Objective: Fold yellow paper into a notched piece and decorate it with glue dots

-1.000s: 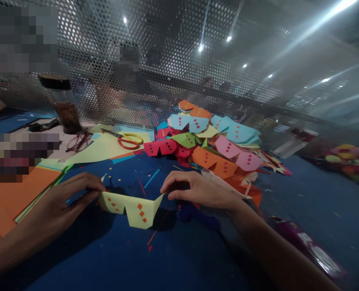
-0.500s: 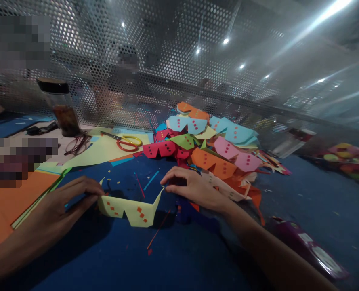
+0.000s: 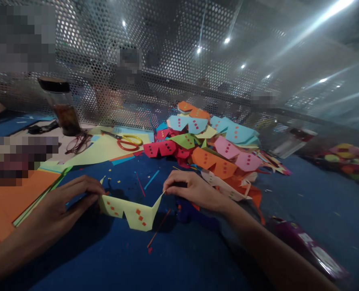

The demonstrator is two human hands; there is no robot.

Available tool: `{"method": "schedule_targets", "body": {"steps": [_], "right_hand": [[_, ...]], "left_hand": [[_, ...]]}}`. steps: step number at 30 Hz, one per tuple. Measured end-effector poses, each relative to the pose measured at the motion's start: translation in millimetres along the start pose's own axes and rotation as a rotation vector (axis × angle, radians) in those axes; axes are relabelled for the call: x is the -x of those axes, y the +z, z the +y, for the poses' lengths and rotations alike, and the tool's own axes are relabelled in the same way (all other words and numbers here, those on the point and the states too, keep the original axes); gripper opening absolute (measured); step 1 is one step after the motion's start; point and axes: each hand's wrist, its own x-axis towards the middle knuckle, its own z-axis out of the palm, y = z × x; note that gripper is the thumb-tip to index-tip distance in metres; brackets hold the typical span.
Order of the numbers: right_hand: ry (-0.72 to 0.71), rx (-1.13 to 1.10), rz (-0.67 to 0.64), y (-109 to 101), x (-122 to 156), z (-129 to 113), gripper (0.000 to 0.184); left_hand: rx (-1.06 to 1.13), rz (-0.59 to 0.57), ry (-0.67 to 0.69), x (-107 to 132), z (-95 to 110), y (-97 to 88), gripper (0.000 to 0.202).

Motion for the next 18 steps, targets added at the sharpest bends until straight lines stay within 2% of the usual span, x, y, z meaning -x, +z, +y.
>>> {"method": "schedule_targets", "body": {"steps": [5, 12, 18], "right_hand": [[0.014, 0.015, -0.031, 1, 0, -4, 0.007], [0.053, -0.027, -0.092, -3, 3, -10, 0.006], [0.070, -0.047, -0.122, -4, 4, -15, 0.006]], "left_hand": [[0.019, 0.026, 0.019, -1, 5, -1.1, 0.016], [-0.025, -0.013, 0.034, -2, 1, -1.3, 0.014], [-0.036, 0.001, 0.028, -1, 2, -2.1, 0.015]]}}
